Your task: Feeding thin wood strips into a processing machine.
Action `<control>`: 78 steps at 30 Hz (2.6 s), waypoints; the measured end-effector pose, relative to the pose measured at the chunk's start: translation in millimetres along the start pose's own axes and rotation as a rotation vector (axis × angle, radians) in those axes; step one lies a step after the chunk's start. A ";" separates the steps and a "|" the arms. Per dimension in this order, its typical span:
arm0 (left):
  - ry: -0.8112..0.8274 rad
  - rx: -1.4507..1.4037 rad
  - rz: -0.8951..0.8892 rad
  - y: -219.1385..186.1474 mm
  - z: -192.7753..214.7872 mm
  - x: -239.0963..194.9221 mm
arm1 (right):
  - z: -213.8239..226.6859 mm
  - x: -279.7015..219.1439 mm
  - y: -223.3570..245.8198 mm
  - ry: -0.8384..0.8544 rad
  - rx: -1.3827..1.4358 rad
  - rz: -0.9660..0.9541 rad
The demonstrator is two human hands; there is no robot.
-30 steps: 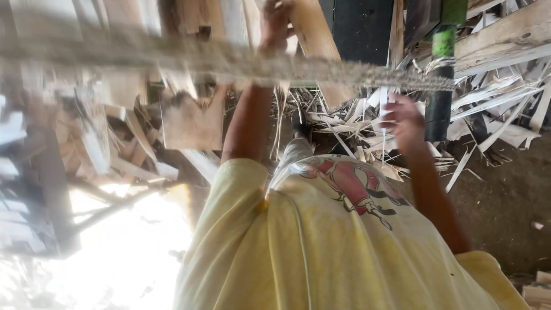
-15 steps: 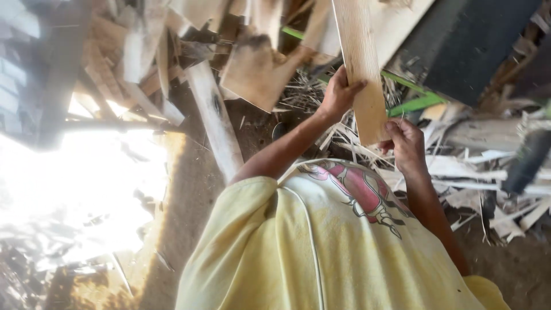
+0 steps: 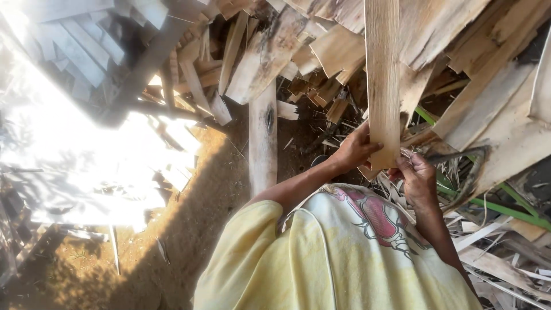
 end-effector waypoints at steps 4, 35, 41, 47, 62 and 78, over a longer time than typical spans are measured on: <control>-0.082 -0.062 -0.004 8.7 27.5 -5.4 | -27.1 8.9 11.5 0.052 -0.035 -0.026; -0.151 1.264 -0.289 -42.9 -16.9 38.3 | 250.5 97.0 32.2 -0.770 -1.117 0.043; -0.123 1.179 -0.413 -33.3 -30.0 27.2 | 290.9 159.9 34.4 -0.679 -1.184 -0.244; 0.089 0.723 -0.302 -19.0 -72.6 56.5 | 312.6 114.1 85.5 -0.954 -0.954 0.272; 0.219 -0.241 0.292 101.4 -310.2 202.0 | 286.7 -159.9 -25.0 -0.601 0.422 0.012; 0.293 0.023 0.069 214.4 -391.5 204.0 | 332.0 -220.8 -63.8 -0.769 0.404 0.042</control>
Point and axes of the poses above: each hand's wrist, its own x-axis towards the middle knuckle, its own z-axis out of the back of the hand, y = z × x, the point moved 7 cm from there along x, towards the middle knuckle, and after that the axes turned 3 degrees about -x, right-handed, at the moved point
